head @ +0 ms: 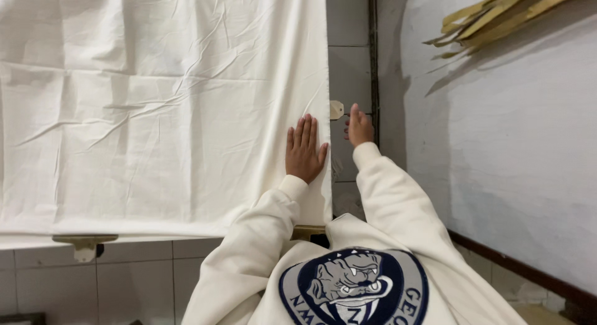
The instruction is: The person aligns a large piece of white fabric on a table, uses a metal clamp to secure the edge, and then folds the fabric over to mark it with a yellow ruler.
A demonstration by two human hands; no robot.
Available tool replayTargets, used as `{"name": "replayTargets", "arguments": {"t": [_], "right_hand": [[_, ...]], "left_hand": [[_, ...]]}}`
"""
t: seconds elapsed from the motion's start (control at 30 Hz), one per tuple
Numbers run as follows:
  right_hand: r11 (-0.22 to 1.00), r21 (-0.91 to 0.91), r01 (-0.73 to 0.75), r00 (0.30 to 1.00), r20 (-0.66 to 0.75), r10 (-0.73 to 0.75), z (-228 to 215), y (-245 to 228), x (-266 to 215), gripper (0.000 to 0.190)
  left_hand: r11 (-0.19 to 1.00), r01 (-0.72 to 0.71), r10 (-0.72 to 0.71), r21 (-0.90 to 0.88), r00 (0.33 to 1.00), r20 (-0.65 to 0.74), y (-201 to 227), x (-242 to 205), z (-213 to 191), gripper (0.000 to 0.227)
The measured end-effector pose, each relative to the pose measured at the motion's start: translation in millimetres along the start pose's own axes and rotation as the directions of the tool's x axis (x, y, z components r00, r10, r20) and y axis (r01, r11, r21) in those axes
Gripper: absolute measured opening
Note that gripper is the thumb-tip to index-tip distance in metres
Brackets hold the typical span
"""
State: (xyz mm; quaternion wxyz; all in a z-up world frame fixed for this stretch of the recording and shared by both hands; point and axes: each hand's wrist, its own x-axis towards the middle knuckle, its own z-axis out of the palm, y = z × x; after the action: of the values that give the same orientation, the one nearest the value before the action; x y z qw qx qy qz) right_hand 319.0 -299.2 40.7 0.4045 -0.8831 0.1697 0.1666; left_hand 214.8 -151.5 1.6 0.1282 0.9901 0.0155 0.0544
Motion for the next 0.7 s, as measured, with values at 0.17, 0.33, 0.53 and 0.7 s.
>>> {"name": "replayTargets", "arguments": {"t": [0.17,0.33,0.53,0.7], "right_hand": [[0.992,-0.126,0.023,0.994,0.111,-0.009,15,-42,35,0.108],[0.992,-0.121,-0.023,0.997,0.074,0.032,27,-31,59,0.103],[0.994,-0.089,0.066,0.997,0.043,-0.062,57,14,117,0.091],[0.995,-0.051,0.081,0.986,-0.144,-0.088,67,56,156,0.061]], "left_hand": [[0.998,0.043,-0.043,0.036,0.999,-0.01,5,-1,1,0.076],[0.997,0.05,-0.05,0.062,0.999,0.003,4,-1,-6,0.075],[0.998,0.059,-0.06,0.028,0.998,0.017,5,0,-3,0.074],[0.998,0.051,-0.053,0.037,0.996,0.072,5,1,-8,0.073]]}}
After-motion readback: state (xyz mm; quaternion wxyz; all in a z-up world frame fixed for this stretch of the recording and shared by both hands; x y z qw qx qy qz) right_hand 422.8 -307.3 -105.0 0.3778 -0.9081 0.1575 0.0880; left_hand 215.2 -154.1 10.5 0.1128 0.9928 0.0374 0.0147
